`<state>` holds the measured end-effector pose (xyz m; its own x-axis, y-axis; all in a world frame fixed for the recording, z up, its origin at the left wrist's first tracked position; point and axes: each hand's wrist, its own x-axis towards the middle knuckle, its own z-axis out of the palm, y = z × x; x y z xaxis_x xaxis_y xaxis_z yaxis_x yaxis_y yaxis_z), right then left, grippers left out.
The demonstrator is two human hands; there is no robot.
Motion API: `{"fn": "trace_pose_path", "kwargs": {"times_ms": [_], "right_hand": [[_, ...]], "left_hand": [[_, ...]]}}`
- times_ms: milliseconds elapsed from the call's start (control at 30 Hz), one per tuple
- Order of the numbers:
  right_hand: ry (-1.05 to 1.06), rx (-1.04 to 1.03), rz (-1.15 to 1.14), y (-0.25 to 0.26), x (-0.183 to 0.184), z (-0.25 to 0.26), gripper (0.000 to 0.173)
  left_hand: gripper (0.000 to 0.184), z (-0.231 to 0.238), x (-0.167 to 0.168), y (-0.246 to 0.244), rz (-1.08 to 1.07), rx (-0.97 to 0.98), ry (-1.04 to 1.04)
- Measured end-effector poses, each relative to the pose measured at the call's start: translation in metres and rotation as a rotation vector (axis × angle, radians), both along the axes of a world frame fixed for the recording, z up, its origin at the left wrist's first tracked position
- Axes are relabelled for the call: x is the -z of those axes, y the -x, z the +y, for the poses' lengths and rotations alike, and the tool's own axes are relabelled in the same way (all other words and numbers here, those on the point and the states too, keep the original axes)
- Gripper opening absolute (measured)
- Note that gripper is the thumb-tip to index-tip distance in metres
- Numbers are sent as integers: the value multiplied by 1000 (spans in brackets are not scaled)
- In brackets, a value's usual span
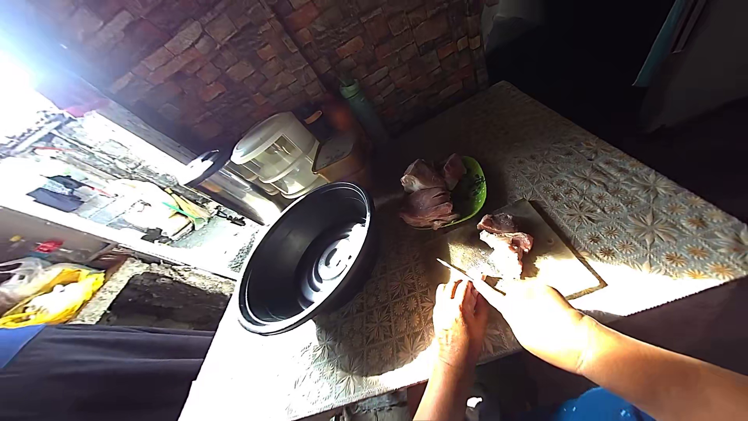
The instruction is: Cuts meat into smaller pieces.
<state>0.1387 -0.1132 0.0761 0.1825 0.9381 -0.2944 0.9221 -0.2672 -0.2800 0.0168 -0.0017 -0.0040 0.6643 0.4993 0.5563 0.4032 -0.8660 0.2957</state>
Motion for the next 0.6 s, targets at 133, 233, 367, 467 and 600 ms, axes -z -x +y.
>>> {"fn": "trace_pose_path", "kwargs": {"times_ms": [133, 233, 367, 467, 600], "right_hand": [[103, 30, 10, 3, -14, -26, 66], [197, 1, -20, -4, -21, -47, 46], [-214, 57, 59, -17, 20, -66, 25], [-808, 80, -39, -17, 59, -72, 31], [-914, 180, -117, -19, 56, -77, 30]], "left_hand": [[15, 4, 0, 9, -36, -111, 23], [16, 14, -1, 22, -105, -147, 87], [20, 8, -2, 24, -82, -91, 92], [29, 4, -4, 24, -6, -17, 107], [38, 5, -8, 18, 31, 2, 135]]}}
